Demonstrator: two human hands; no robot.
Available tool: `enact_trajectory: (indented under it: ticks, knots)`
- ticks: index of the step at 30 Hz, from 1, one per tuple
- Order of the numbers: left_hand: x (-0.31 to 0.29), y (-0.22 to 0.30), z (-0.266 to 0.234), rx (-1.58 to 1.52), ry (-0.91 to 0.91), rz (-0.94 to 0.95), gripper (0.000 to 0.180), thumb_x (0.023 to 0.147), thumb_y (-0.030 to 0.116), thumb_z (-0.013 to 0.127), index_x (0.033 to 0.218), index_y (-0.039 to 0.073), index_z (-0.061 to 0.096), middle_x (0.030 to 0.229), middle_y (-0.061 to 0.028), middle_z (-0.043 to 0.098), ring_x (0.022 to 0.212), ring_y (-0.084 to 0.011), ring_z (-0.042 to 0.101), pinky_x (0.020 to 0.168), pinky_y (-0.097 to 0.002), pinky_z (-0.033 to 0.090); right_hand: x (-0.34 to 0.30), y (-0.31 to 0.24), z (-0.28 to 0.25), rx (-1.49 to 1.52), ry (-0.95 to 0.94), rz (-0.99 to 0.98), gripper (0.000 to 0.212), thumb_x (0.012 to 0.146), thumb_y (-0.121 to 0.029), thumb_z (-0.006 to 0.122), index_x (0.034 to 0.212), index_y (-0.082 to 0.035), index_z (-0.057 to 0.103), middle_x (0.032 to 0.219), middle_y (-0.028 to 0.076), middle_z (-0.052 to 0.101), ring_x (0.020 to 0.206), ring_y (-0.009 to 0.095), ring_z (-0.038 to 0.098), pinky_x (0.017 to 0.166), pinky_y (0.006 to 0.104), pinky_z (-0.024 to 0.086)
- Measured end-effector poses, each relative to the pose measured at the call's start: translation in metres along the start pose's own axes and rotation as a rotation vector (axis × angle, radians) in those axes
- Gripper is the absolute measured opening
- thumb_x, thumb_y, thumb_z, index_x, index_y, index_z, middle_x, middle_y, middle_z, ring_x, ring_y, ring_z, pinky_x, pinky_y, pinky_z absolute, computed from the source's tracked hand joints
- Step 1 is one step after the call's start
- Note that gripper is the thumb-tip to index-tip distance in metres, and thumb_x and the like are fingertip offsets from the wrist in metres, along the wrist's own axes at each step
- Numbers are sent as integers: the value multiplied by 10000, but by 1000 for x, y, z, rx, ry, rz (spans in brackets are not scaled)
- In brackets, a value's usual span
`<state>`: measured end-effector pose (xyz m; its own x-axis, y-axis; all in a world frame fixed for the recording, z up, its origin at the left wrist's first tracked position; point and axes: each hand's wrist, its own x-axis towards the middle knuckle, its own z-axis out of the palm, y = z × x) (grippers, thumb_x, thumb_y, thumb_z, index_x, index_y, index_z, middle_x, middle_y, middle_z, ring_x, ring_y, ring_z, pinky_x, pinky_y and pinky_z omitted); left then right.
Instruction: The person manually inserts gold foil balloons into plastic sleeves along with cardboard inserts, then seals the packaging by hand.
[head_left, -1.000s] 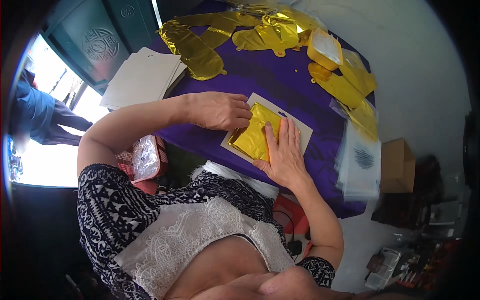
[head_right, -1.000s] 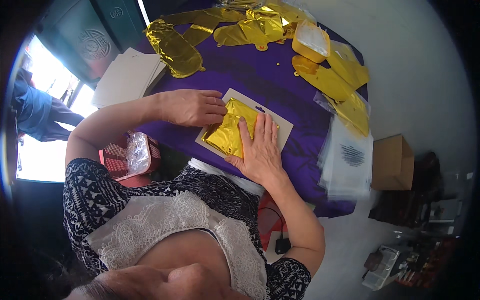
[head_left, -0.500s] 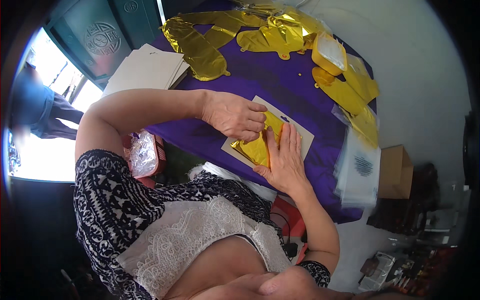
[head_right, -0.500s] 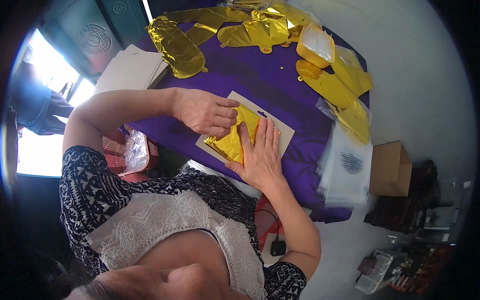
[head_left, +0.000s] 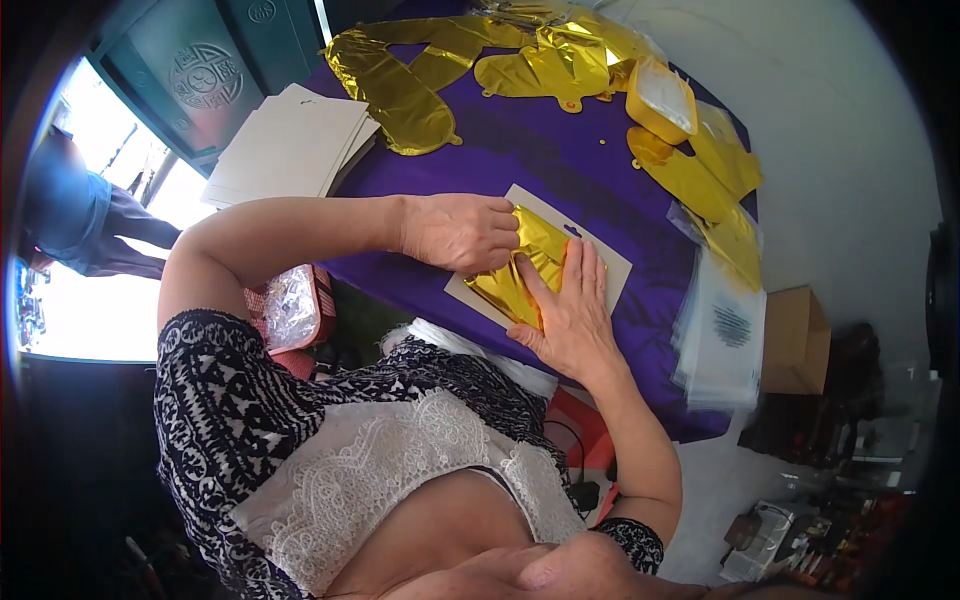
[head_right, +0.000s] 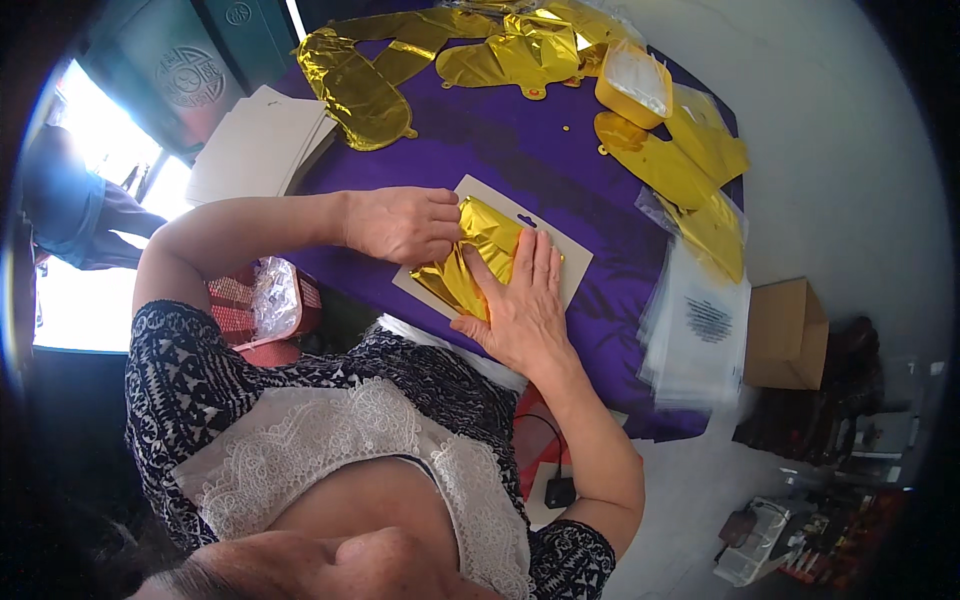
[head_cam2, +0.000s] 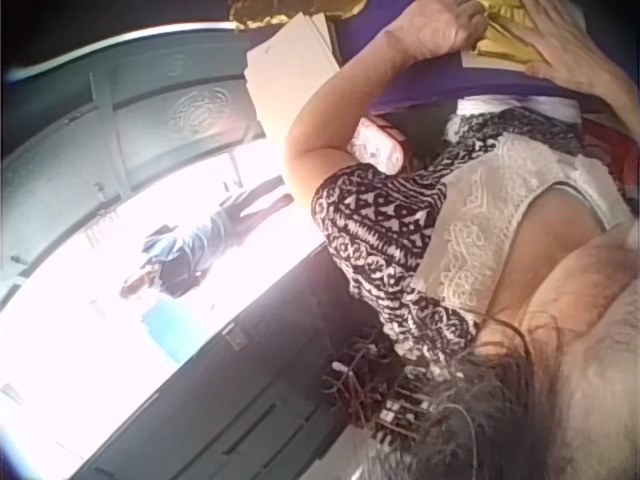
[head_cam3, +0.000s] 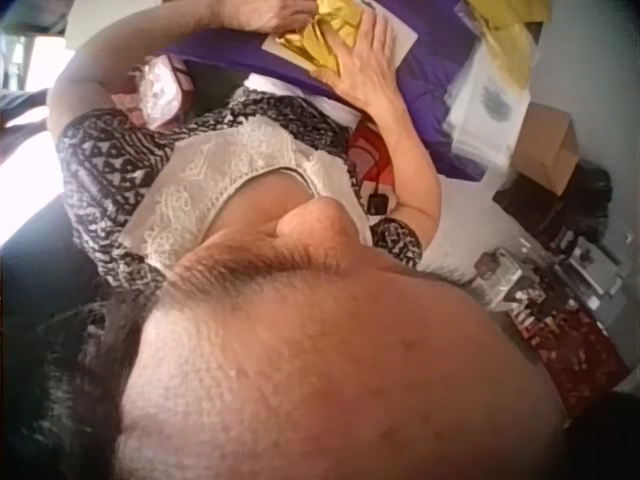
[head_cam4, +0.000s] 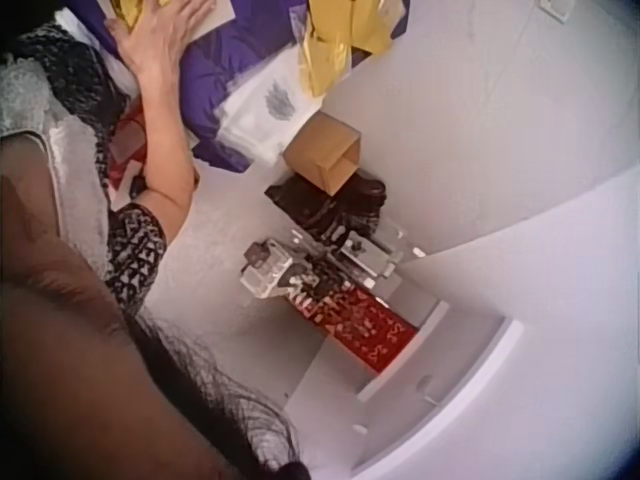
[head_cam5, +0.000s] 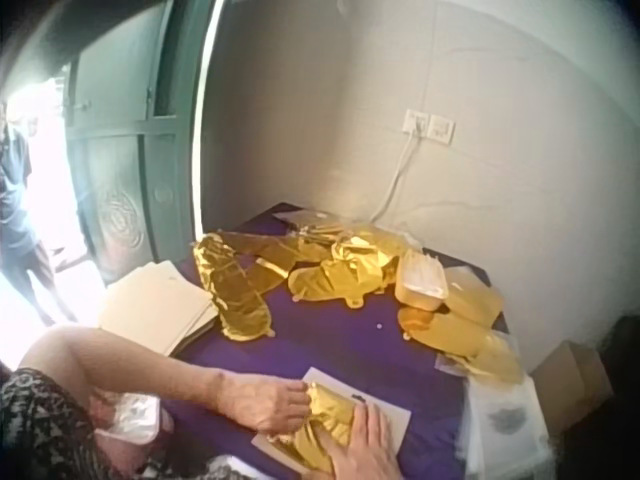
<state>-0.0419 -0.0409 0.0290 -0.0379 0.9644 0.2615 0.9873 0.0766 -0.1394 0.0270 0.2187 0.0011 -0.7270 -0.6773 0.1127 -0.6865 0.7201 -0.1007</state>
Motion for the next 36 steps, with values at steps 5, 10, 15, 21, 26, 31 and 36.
enact_trajectory:
  ticks: [5,10,15,21,26,31,36]
  knots:
    - [-5,2,-5,-189,-59,-118,164,797,172,620,835,12,627,986,-128,626,1002,-295,601,971,-453,448,0,-1,-1,17,10,3,887,880,-811,365,1499,-184,461,1509,408,209,1415,584,189,1178,617,146]
    - [-15,7,-17,-244,-96,-165,221,793,114,627,957,-30,666,1138,-176,612,1180,-344,534,1100,-504,366,1,-1,-1,15,8,13,871,877,-805,391,1500,-199,461,1508,410,212,1414,583,194,1182,612,147]
    - [3,6,-30,-336,-34,-358,329,776,132,662,1056,-41,663,1143,-181,605,1177,-349,526,1087,-469,385,1,-4,-6,36,6,17,827,878,-763,464,1491,-207,471,1503,409,218,1421,579,184,1183,613,153]
    - [41,32,14,-173,111,-511,785,935,420,617,1429,-131,353,1458,-323,415,1420,-459,340,1186,-511,290,0,-1,-3,14,4,2,803,852,-711,567,1462,-195,496,1489,376,258,1417,574,188,1182,622,159]
    - [35,36,40,-149,70,-470,1074,880,753,473,1490,-105,259,1527,-366,278,1444,-496,281,1196,-508,256,0,-3,0,90,57,11,801,839,-699,594,1407,-136,541,1490,359,271,1416,576,196,1177,627,174]
    - [34,39,44,-163,79,-508,1143,825,796,506,1522,-65,224,1549,-351,252,1449,-484,281,1189,-506,276,-3,0,1,70,54,2,855,829,-635,657,1481,-127,439,1510,364,257,1424,570,207,1181,624,173]
    - [37,38,43,-116,-4,-542,1117,848,786,484,1502,-92,263,1556,-335,260,1471,-461,250,1213,-478,226,-12,29,-14,562,47,49,856,864,-170,654,1540,43,174,1591,286,225,1499,420,205,1210,520,199]
